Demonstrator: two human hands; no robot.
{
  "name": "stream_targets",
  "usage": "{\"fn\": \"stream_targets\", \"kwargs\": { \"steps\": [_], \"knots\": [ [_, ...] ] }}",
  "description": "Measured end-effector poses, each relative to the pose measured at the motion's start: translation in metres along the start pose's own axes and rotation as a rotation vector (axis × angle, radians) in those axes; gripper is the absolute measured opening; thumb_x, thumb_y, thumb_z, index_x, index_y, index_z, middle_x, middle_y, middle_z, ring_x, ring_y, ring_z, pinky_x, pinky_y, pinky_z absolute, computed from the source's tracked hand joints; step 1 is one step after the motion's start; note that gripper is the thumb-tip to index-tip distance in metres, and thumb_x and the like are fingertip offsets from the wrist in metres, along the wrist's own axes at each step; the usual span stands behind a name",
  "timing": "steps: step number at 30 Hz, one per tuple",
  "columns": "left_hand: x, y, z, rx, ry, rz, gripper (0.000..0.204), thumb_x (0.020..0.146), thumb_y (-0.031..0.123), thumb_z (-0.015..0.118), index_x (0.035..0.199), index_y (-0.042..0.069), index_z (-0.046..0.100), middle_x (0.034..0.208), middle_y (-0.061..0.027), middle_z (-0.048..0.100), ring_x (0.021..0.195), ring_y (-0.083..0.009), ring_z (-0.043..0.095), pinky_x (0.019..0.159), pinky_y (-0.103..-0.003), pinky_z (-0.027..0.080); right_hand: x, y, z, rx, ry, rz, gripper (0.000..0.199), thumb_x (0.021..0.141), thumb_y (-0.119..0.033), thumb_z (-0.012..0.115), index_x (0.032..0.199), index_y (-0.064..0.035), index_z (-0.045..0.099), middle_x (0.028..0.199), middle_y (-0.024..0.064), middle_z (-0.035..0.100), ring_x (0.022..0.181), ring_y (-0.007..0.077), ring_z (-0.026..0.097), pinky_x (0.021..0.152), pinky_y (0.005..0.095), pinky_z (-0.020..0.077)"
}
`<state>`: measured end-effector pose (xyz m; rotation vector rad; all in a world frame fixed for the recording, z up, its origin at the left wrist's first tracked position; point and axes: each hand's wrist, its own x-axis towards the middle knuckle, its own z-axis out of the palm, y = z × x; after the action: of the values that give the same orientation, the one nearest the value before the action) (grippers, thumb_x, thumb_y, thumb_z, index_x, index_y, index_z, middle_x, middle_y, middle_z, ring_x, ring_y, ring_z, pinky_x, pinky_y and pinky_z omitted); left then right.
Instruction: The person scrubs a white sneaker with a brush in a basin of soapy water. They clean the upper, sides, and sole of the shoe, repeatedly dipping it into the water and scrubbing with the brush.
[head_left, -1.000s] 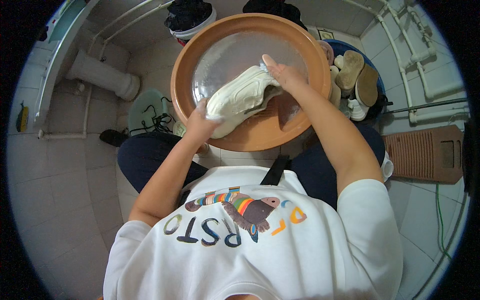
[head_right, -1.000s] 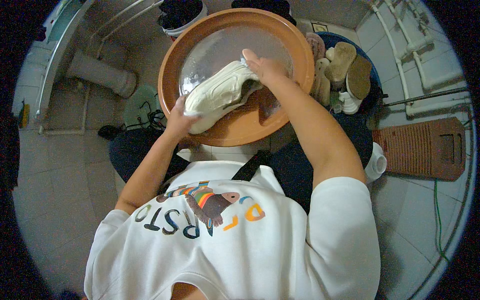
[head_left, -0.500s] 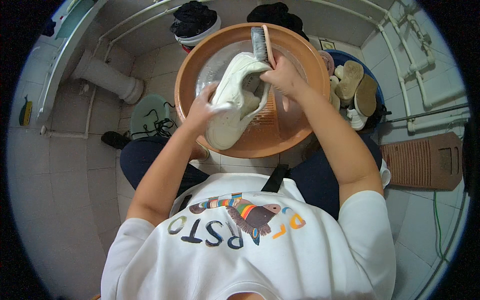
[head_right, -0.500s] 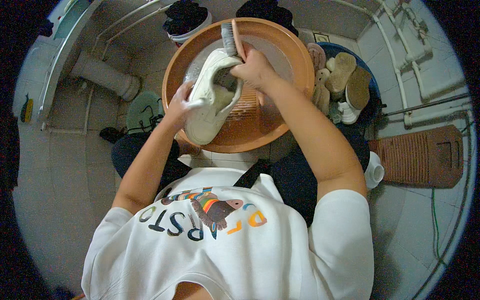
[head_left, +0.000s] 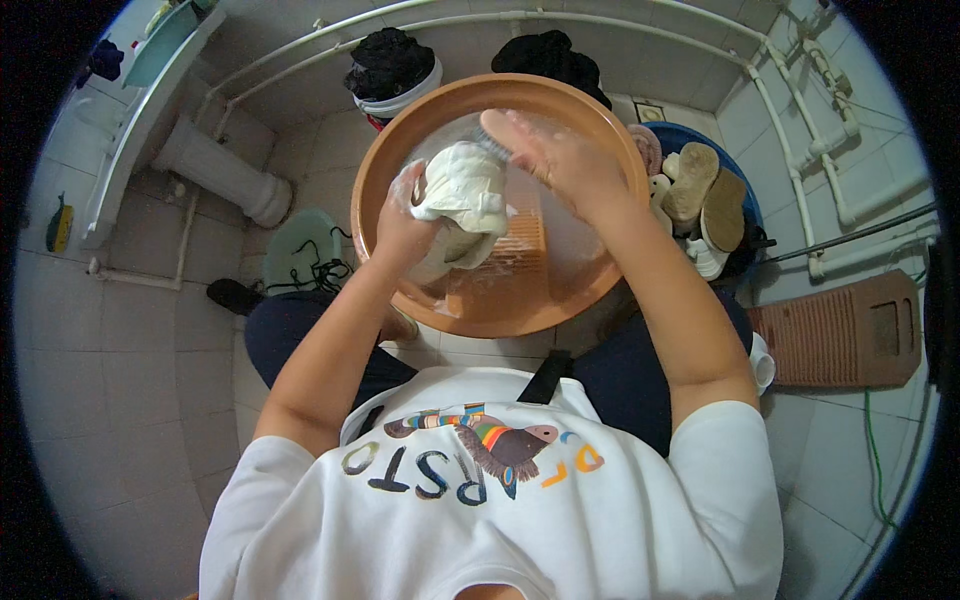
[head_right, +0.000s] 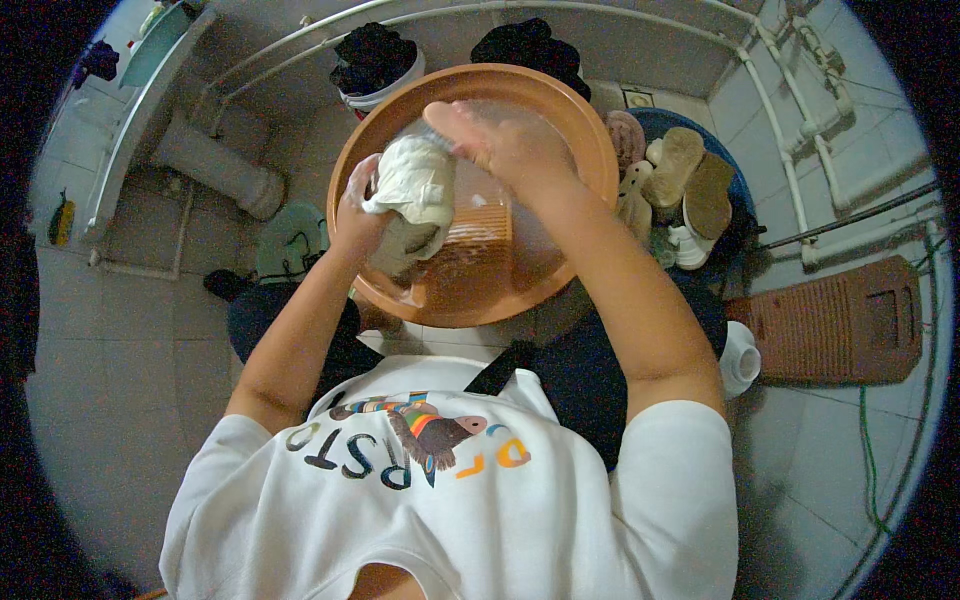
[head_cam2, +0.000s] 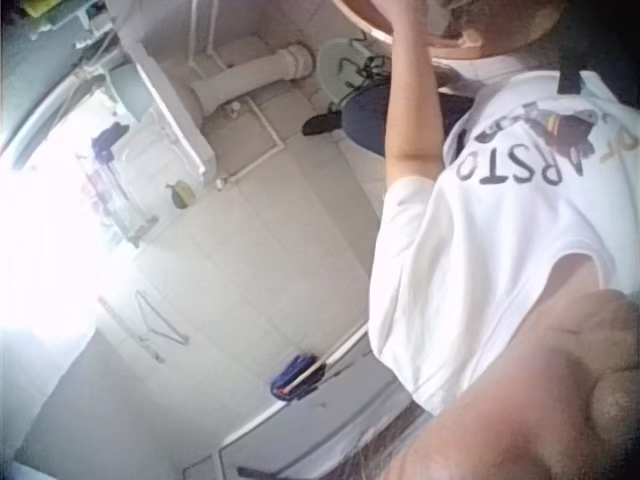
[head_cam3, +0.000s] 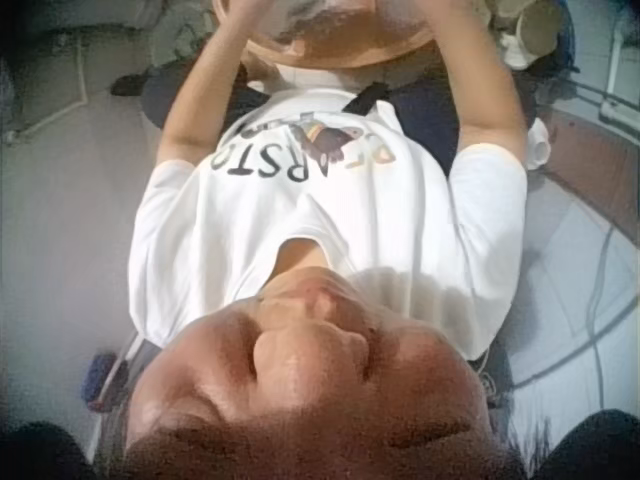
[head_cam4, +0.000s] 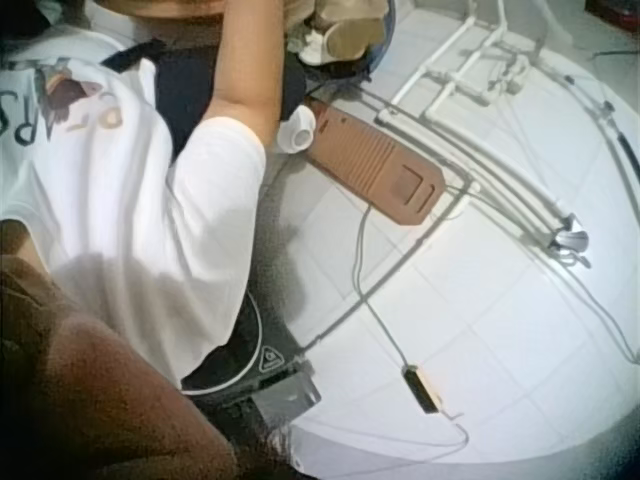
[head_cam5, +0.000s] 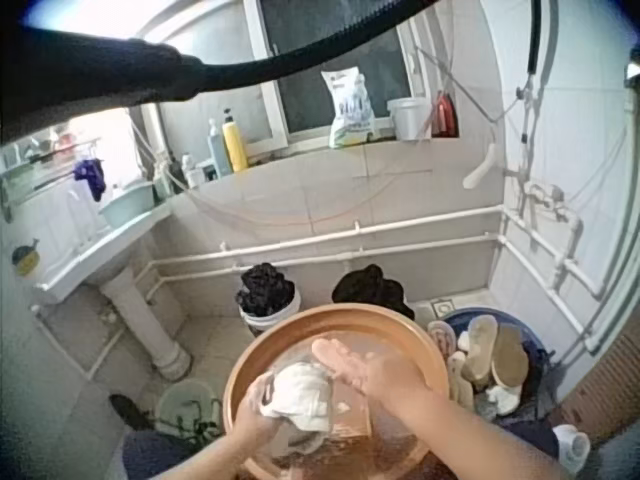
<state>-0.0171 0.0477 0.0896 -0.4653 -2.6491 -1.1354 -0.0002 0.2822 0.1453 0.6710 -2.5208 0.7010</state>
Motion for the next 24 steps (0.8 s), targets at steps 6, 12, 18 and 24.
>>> {"fn": "stream_targets", "kwargs": {
  "steps": [6,12,18,24],
  "knots": [
    [-0.003,0.009,-0.005,-0.319,-0.039,-0.134,0.059,0.068,0.007,0.069,0.121,0.003,0.044,0.116,-0.0130,0.051,0.109,-0.0235,0.048,0.093,-0.031,0.037,-0.007,-0.030,0.005,-0.153,-0.074,0.009,0.049,0.085,-0.052,0.040,0.129,-0.0309,0.043,0.073,0.0110,0.056,0.061,0.0309,0.057,0.057,0.0395,0.0471],
    [0.008,0.012,-0.001,-0.757,-0.016,-0.249,0.053,0.078,0.008,0.062,0.125,0.004,0.038,0.117,-0.0101,0.051,0.106,-0.0177,0.050,0.091,-0.029,0.039,-0.004,-0.017,0.003,0.041,0.038,0.093,0.051,0.083,-0.055,0.041,0.127,-0.0290,0.045,0.075,0.0118,0.060,0.065,0.0316,0.061,0.057,0.0419,0.0483],
    [0.018,0.042,-0.014,-0.829,-0.146,-0.187,0.044,0.085,0.021,0.054,0.124,0.007,0.039,0.118,-0.0083,0.049,0.108,-0.0189,0.047,0.091,-0.031,0.039,0.003,-0.017,-0.008,0.158,0.042,0.157,0.055,0.082,-0.052,0.050,0.130,-0.0285,0.041,0.084,0.0144,0.062,0.074,0.0275,0.062,0.066,0.0334,0.0474],
    [0.025,0.039,-0.003,-1.010,-0.070,-0.404,0.043,0.086,0.027,0.052,0.124,0.009,0.042,0.114,-0.0078,0.051,0.104,-0.0190,0.050,0.088,-0.033,0.043,0.000,-0.036,-0.005,0.131,-0.024,0.054,0.053,0.083,-0.055,0.043,0.130,-0.0308,0.040,0.078,0.0162,0.062,0.069,0.0332,0.061,0.058,0.0416,0.0486]
  ]
}}
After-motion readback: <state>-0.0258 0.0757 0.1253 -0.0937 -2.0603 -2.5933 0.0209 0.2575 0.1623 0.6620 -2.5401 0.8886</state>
